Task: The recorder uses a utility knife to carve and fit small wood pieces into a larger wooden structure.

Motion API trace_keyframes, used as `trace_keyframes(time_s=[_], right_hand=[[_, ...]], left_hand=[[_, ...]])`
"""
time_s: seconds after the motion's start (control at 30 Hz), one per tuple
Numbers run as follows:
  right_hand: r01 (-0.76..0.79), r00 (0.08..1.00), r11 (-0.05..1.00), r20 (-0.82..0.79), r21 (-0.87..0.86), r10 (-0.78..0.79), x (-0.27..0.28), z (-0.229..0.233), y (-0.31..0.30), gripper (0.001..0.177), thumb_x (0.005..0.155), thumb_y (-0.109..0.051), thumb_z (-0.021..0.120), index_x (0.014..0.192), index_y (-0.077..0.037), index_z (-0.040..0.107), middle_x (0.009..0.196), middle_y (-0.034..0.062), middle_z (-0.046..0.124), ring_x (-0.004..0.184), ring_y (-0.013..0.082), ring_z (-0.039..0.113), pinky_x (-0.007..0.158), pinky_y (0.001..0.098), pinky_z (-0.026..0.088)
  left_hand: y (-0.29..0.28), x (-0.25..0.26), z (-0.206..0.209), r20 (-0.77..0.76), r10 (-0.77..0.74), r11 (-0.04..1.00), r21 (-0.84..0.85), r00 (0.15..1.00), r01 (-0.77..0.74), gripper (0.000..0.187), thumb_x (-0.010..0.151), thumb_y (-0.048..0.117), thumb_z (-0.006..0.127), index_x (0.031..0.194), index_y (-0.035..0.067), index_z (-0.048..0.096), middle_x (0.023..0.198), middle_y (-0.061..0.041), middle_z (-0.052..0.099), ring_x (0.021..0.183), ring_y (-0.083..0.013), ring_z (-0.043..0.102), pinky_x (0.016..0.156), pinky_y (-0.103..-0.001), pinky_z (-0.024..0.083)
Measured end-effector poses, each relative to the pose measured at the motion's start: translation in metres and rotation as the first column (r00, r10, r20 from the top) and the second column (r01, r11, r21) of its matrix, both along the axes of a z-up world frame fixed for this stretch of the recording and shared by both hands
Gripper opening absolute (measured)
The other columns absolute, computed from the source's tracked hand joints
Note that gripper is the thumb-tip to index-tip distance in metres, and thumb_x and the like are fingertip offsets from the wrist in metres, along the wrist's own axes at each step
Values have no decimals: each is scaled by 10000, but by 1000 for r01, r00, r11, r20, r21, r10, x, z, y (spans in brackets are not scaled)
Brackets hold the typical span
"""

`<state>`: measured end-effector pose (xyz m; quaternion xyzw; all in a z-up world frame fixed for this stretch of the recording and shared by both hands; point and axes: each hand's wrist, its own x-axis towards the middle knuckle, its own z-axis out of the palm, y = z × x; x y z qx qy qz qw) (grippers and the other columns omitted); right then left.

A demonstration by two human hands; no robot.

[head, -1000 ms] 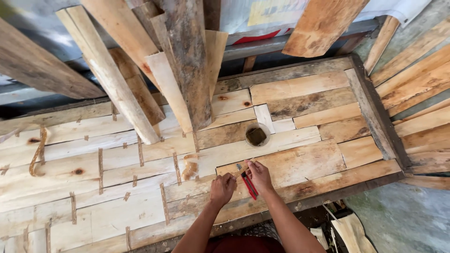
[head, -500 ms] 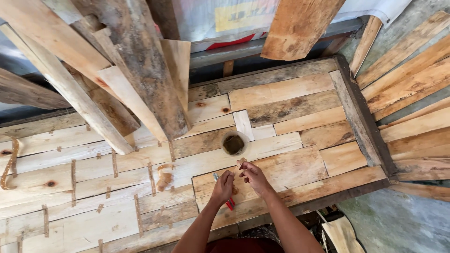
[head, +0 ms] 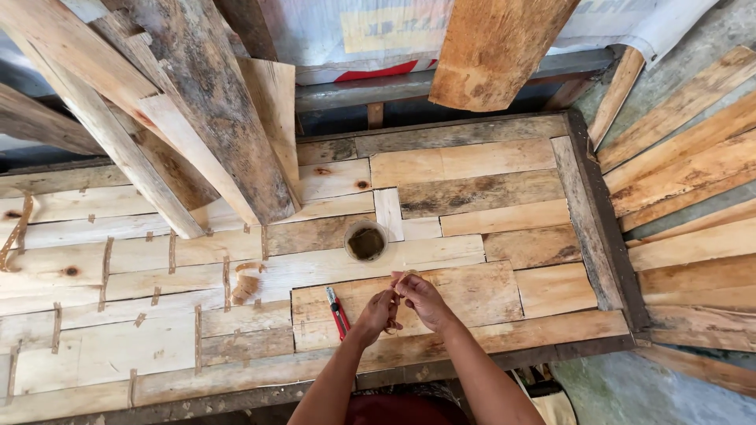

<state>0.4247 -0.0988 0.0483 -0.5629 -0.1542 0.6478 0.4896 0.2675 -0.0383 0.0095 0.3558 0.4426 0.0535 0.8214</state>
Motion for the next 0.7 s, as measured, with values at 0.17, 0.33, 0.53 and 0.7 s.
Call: trace_keyframes(time_s=[0.17,0.33,0.53,0.7], right_hand=[[124,979,981,144,147,-145,9,-55,5,174,977,-237,729,1041,-75,734,851,-42,682,747,47,539,664,237,444],[165,928,982,321,95,-187,2,-37,23,218,986,-275,716,993,-62,761,746,-32,602,654,61,452,571,254,385],[219,915,975,340,39,-219,-6,-28,55,257,962,-288,724,1034,-47,779,776,-7,658,672,65,563,572,243,438],[276,900,960,338,51,-276,-7,-30,86,241,958,-245,699,1108,-58,732,838,-20,695,695,63,573,581,234,436]], left_hand=[[-5,3,34,-55,-67,976,202,996,77,529,1092,516,379,1004,44,600,635,6,426,540,-111,473,574,-306,515],[8,-5,8,-28,-11,936,351,1000,20,381,1053,385,529,1015,23,640,642,-41,567,542,-132,525,501,-304,438],[39,-18,-20,-26,47,896,442,999,-30,342,1059,320,552,1015,37,738,706,-22,685,608,-78,587,552,-259,479],[71,-26,8,-167,167,878,473,972,-69,291,1006,300,607,993,42,741,748,-46,752,611,-83,620,576,-255,516]])
